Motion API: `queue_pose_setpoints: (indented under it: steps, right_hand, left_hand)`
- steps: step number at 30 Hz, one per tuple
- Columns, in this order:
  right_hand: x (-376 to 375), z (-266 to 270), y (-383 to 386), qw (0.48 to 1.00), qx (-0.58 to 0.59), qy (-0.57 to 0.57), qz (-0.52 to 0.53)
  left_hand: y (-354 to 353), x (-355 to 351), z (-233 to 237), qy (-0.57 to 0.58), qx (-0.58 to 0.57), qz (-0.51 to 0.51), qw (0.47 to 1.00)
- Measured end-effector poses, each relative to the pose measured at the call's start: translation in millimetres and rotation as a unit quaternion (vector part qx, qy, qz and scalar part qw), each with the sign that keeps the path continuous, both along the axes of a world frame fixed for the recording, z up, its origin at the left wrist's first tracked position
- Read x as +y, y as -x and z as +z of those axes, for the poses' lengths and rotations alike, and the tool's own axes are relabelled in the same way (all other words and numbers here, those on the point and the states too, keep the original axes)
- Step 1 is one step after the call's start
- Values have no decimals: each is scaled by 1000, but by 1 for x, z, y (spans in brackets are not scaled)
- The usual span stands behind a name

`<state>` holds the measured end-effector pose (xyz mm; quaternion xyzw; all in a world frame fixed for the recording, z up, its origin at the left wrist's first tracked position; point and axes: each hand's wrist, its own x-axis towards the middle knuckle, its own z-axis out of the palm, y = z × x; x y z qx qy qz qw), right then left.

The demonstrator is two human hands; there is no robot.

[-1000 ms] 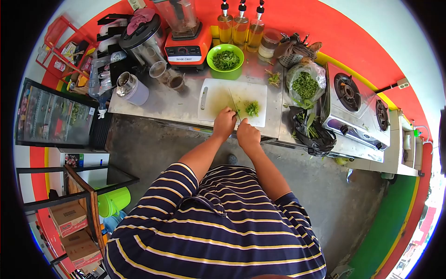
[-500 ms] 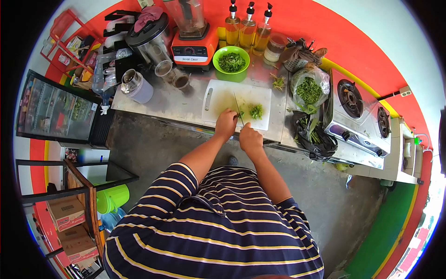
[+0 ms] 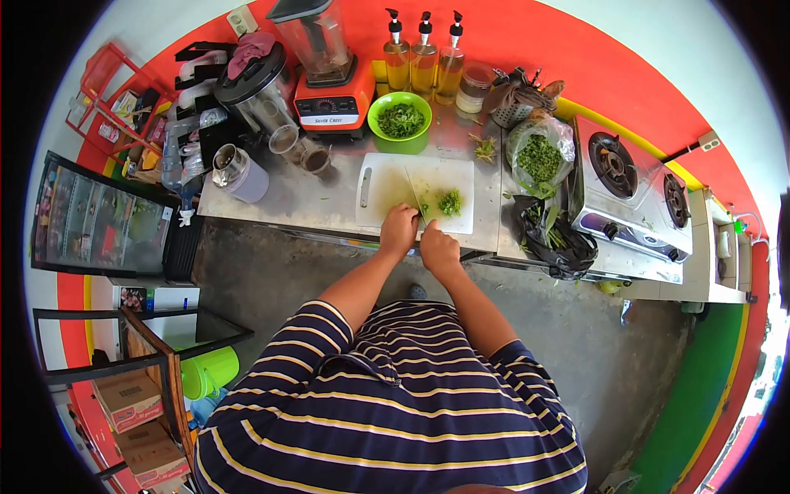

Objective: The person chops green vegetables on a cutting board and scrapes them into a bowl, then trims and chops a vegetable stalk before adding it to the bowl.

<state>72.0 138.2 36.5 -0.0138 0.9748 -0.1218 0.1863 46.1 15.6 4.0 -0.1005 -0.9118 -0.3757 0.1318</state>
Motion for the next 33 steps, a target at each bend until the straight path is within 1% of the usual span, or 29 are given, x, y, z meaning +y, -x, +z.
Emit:
queue_pose_setpoints:
  steps: [1, 3, 4, 6, 7, 8, 9, 10, 12, 13, 15, 19, 21, 25, 27, 30, 33]
  right_hand:
    - [1, 3, 3, 1000, -1, 0, -3]
    - [3, 9, 8, 1000, 0, 2, 25]
    - [1, 11, 6, 1000, 1, 5, 21]
    - [-1, 13, -2, 1000, -24, -3, -1]
    - [-2, 9, -4, 1000, -24, -2, -5]
    - [-3, 3, -4, 1000, -19, 2, -7]
    - [-2, 3, -6, 1000, -16, 4, -8]
    - [-1, 2, -4, 1000, -17, 2, -9]
    - [2, 5, 5, 1000, -7, 5, 16]
    - [2, 7, 3, 1000, -6, 5, 16]
    - [1, 10, 2, 1000, -13, 6, 8]
    - [2, -6, -7, 1000, -11, -2, 11]
    - [4, -10, 0, 999, 11, 35, -11]
    - [2, 4, 2, 1000, 2, 28, 2]
    - [0, 11, -10, 999, 1, -20, 29]
    - [-3, 8, -9, 1000, -4, 17, 1]
    - [-4, 7, 3, 1000, 11, 15, 19]
  left_hand:
    - [-1, 1, 2, 0, -1, -3, 1000]
    - [-1, 1, 4, 4, -6, 39, 999]
    - [1, 0, 4, 7, -5, 35, 999]
    - [7, -2, 0, 2, -50, 44, 998]
    - [9, -3, -4, 4, -50, 40, 998]
    - [12, -4, -8, -1, -77, 45, 996]
    - [12, -3, -6, -6, -106, 50, 993]
    - [11, -2, -3, -8, -107, 49, 993]
    - [9, -2, 0, -18, -129, 51, 990]
    - [8, -2, -3, -18, -129, 51, 990]
    - [6, -3, -3, 0, -88, 38, 995]
    - [1, -1, 2, 23, -57, 33, 998]
    - [-4, -1, 2, 39, 8, 30, 999]
    - [-6, -3, 5, 44, -20, 22, 999]
    - [-6, -4, 5, 40, -26, 20, 999]
    - [-6, -1, 4, 37, -22, 44, 998]
    - [-6, -2, 5, 36, -25, 38, 998]
